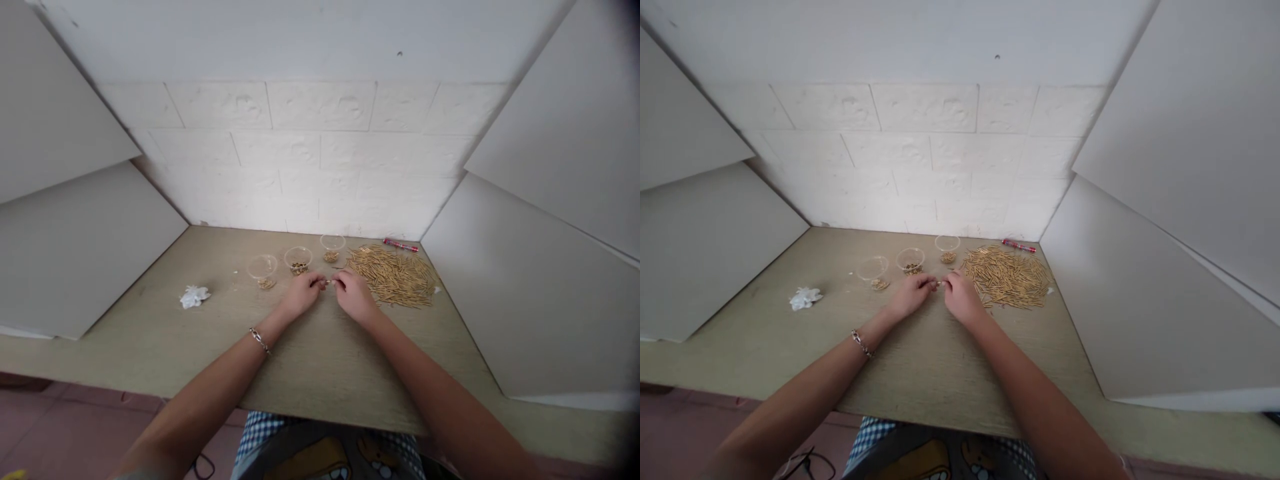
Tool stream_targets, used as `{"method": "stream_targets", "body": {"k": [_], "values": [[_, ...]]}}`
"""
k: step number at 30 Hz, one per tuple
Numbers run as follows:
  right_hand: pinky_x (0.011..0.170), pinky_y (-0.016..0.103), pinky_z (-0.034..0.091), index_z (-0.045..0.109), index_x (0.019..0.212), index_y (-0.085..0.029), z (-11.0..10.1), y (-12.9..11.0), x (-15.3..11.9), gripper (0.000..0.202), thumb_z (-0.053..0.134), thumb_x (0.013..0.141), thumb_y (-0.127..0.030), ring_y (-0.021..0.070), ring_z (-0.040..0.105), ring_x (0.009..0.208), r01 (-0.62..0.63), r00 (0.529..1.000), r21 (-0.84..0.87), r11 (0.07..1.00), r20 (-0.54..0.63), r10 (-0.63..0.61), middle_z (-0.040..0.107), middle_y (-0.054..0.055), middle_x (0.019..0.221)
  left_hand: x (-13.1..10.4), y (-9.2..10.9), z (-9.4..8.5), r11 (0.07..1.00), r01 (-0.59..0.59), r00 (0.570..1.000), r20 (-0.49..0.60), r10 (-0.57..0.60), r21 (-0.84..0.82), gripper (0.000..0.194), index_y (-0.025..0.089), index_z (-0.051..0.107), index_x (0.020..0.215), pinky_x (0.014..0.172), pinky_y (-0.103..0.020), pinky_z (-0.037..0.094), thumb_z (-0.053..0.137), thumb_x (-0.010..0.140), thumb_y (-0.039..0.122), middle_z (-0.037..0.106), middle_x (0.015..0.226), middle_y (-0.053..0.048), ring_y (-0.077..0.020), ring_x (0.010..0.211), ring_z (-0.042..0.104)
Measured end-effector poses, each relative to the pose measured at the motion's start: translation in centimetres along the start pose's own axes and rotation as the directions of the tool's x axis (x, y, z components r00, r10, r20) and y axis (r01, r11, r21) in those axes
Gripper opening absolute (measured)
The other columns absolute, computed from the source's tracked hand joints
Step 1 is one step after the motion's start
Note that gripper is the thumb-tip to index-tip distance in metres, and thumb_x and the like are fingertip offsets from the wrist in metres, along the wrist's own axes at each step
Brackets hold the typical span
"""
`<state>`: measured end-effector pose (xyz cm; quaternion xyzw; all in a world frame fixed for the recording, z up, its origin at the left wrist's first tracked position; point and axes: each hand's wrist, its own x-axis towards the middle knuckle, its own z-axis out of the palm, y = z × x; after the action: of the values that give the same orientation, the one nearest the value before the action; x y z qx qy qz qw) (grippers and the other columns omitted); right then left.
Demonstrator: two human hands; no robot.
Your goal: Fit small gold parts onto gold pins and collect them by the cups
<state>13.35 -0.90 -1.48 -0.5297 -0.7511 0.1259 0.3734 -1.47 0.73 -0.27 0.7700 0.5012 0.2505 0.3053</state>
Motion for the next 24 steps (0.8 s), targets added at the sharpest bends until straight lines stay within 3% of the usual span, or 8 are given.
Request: {"method": "stream_targets", "body": {"k": [5,9,14,19,21,24], "values": [[0.067,0.026,0.040,0.060,0.076,-0.015,-0.8,0.2,0.3,0.013,0.047,0.077,-0.011,0.0141,0.052,0.071,-0.004,1.000,0.007,1.000,0.003,0.004,0.058,0.006,0.078,0.2,0.0,0.1,0.998,-0.005,1.000,-0.021,0.003,-0.058,0.023,0.016,0.063,0.078,0.073,-0.022,0.042,0.041,0.080,0.023,0.066,0.079,-0.001,-0.0124,0.075,0.057],[0.068,0.026,0.039,0.060,0.075,-0.016,-2.1,1.0,0.7,0.014,0.047,0.080,-0.017,0.0144,0.052,0.072,-0.015,0.999,-0.047,0.999,0.044,0.017,0.059,0.005,0.078,0.0,0.1,0.3,0.996,-0.013,1.000,0.018,0.014,-0.087,0.028,0.018,0.063,0.096,0.079,-0.024,0.043,0.042,0.082,0.029,0.066,0.094,-0.002,-0.0142,0.085,0.058],[0.078,0.037,0.036,0.059,0.067,-0.016,-3.6,3.2,1.2,0.028,0.038,0.084,-0.025,0.0197,0.053,0.077,-0.219,0.972,-0.344,0.913,-0.162,0.172,0.059,0.009,0.076,-0.4,0.5,0.4,0.999,-0.014,0.997,0.070,0.017,-0.041,0.032,0.019,0.061,0.104,0.084,-0.026,0.042,0.042,0.083,0.033,0.064,0.105,-0.003,-0.0159,0.094,0.057],[0.088,0.052,0.027,0.059,0.069,-0.016,-3.6,5.2,0.7,0.018,0.044,0.079,-0.020,0.0246,0.053,0.084,-0.349,0.929,-0.417,0.839,-0.269,0.253,0.059,0.013,0.082,-0.5,0.6,0.5,0.996,-0.086,0.990,0.118,0.083,0.021,0.030,0.017,0.063,0.101,0.082,-0.027,0.043,0.042,0.082,0.030,0.065,0.101,-0.005,-0.0165,0.089,0.058],[0.091,0.057,0.021,0.059,0.078,-0.015,-3.4,4.9,0.5,0.010,0.049,0.075,-0.018,0.0287,0.051,0.092,-0.371,0.920,-0.429,0.823,-0.288,0.265,0.058,0.016,0.092,-0.5,0.6,0.6,0.993,-0.110,0.986,0.132,0.104,0.041,0.030,0.016,0.063,0.100,0.081,-0.028,0.043,0.042,0.083,0.029,0.065,0.100,-0.005,-0.0169,0.089,0.058],[0.093,0.062,0.013,0.057,0.094,-0.014,-3.5,2.4,1.0,0.019,0.050,0.076,-0.018,0.0332,0.042,0.109,-0.298,0.938,-0.444,0.845,-0.301,0.172,0.050,0.019,0.114,-0.7,0.9,0.7,0.991,-0.124,0.983,0.142,0.116,0.055,0.029,0.016,0.063,0.099,0.081,-0.028,0.043,0.042,0.082,0.027,0.065,0.099,-0.006,-0.0172,0.088,0.058]]}}
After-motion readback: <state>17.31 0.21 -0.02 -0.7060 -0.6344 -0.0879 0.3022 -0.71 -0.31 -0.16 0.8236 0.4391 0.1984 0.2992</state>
